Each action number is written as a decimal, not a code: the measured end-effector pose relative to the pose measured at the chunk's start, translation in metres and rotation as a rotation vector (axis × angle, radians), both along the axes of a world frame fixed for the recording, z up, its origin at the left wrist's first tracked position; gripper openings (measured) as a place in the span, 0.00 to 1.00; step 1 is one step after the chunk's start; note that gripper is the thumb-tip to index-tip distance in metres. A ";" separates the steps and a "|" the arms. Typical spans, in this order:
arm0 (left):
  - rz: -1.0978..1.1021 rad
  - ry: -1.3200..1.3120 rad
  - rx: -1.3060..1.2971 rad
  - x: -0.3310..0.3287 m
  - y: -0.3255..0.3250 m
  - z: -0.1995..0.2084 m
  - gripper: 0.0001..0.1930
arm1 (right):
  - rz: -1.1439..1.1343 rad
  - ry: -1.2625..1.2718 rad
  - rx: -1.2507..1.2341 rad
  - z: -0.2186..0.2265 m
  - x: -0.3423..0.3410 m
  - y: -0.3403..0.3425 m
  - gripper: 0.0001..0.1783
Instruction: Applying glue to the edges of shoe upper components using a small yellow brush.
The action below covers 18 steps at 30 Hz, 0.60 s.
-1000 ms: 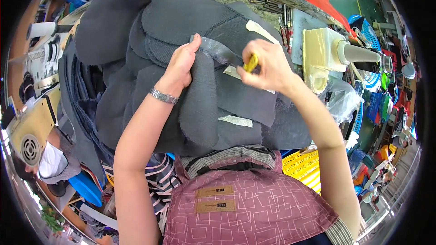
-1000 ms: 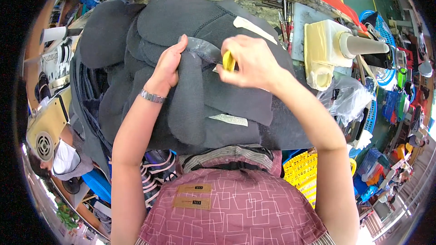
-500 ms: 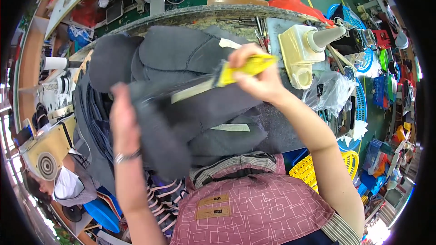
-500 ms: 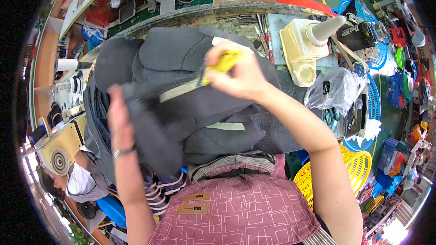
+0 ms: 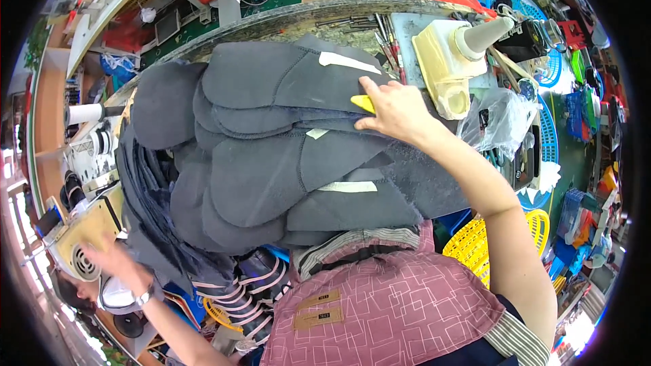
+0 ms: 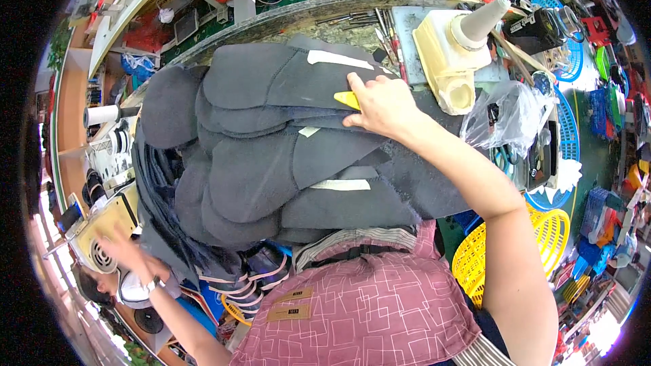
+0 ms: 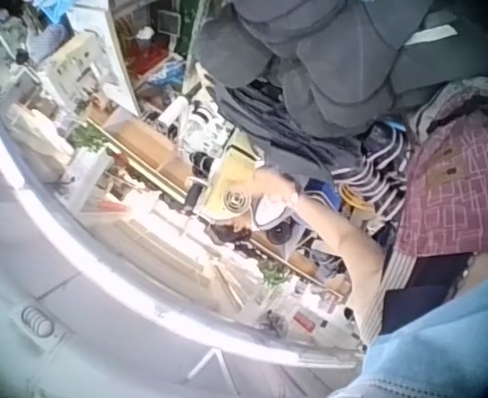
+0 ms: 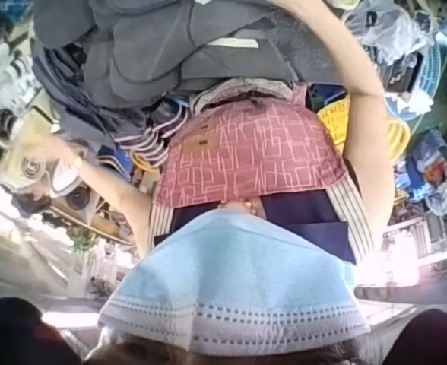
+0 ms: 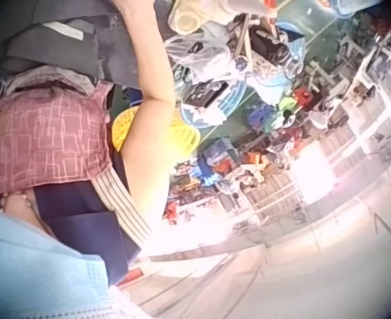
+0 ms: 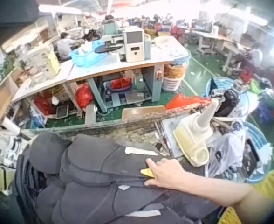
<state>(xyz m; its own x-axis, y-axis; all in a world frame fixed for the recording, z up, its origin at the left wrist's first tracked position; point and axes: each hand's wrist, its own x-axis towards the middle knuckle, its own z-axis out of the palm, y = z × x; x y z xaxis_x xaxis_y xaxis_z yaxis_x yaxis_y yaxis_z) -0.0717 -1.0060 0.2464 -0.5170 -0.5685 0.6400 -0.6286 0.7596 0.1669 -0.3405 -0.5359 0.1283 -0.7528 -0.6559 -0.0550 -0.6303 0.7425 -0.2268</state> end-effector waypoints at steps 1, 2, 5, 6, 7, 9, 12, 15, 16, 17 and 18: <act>-0.266 -0.052 0.194 -0.040 0.044 -0.009 0.30 | 0.034 0.066 0.121 -0.008 0.003 -0.002 0.42; -0.321 -0.169 0.077 -0.071 0.079 -0.027 0.32 | 0.096 0.127 0.105 -0.010 0.010 -0.007 0.43; -1.097 -0.461 0.121 -0.166 0.189 -0.070 0.36 | 0.374 0.036 0.008 -0.005 0.049 -0.018 0.33; -1.168 -0.611 0.017 -0.186 0.214 -0.090 0.39 | 0.382 -0.067 0.032 -0.003 0.064 -0.023 0.34; -1.220 -0.687 -0.082 -0.199 0.224 -0.116 0.42 | 0.329 -0.142 0.122 -0.001 0.076 -0.033 0.36; -1.204 -0.737 -0.108 -0.225 0.238 -0.143 0.44 | 0.177 -0.321 0.277 -0.012 0.083 -0.043 0.39; -1.225 -0.457 0.083 -0.260 0.239 -0.161 0.35 | 0.102 -0.457 0.321 -0.032 0.080 -0.035 0.40; -1.055 -0.110 0.428 -0.299 0.228 -0.127 0.25 | 0.076 -0.551 0.359 -0.026 0.077 -0.035 0.40; -1.019 -0.023 0.452 -0.311 0.219 -0.098 0.24 | 0.068 -0.604 0.388 -0.023 0.075 -0.036 0.40; -1.028 0.069 0.342 -0.320 0.197 -0.069 0.21 | 0.064 -0.636 0.420 -0.017 0.075 -0.039 0.40; -1.023 0.098 0.294 -0.323 0.184 -0.031 0.21 | 0.059 -0.623 0.416 -0.014 0.075 -0.038 0.40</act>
<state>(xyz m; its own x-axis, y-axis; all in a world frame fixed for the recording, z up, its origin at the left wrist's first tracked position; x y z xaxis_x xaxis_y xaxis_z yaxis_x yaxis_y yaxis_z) -0.3942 -0.8218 0.2150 -0.7896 -0.0328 0.6128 0.3104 0.8400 0.4450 -0.2659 -0.5738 0.1138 -0.4655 -0.5257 -0.7120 -0.5182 0.8141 -0.2624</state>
